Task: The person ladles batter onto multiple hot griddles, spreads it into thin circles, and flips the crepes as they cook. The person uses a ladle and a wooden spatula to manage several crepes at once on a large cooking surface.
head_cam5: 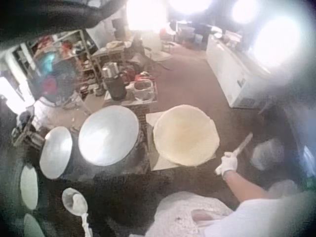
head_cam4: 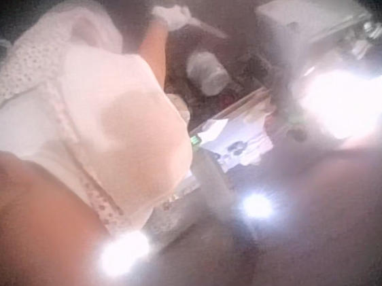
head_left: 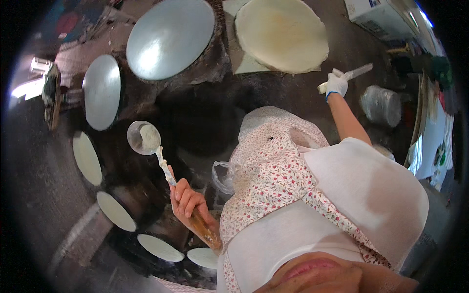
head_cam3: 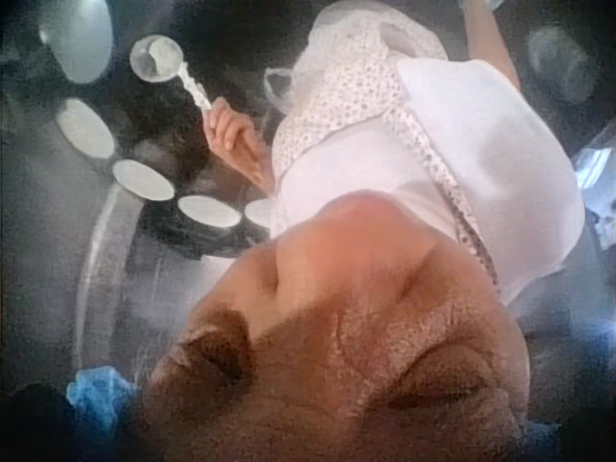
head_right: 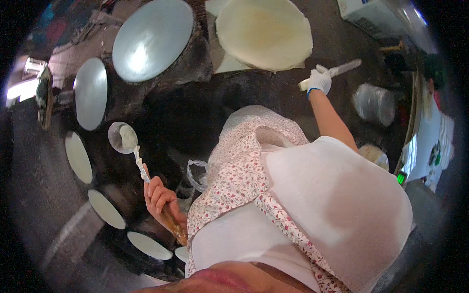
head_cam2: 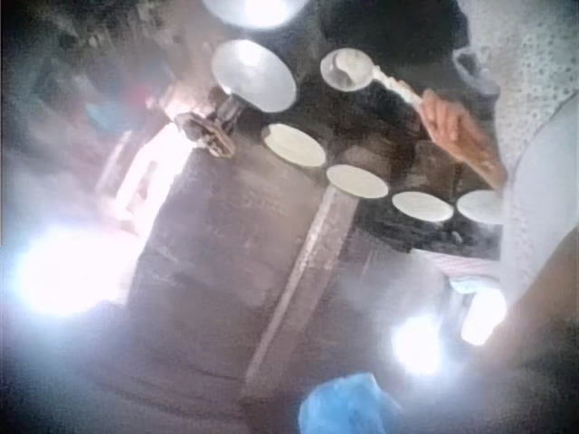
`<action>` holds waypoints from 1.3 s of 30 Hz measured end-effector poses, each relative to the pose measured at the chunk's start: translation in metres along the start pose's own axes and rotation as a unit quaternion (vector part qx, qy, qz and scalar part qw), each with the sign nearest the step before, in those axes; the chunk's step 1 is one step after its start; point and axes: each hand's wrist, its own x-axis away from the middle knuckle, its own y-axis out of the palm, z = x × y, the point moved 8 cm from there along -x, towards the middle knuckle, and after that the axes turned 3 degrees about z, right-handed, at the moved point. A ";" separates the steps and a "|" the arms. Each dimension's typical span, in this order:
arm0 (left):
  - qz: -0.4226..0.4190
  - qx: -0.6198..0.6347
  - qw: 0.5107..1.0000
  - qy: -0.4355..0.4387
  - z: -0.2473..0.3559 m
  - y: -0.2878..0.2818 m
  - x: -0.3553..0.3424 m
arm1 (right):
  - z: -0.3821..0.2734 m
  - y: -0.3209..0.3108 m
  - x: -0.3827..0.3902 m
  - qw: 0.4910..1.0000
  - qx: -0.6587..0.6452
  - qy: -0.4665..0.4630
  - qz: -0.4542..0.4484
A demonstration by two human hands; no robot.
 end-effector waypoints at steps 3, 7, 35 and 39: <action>-0.006 0.046 0.998 0.044 0.001 -0.009 0.001 | -0.149 0.056 0.048 0.963 0.127 -0.211 -0.108; -0.082 0.127 0.988 0.038 0.021 -0.039 0.023 | -0.269 0.202 0.244 0.801 0.038 -0.366 -0.473; 0.287 0.365 0.565 0.682 -0.003 -0.539 0.165 | 0.086 0.002 0.718 -0.370 0.191 -0.606 -0.678; -0.303 0.536 0.522 0.590 0.026 -0.459 0.145 | 0.052 0.015 0.682 -0.332 0.245 -0.610 -0.676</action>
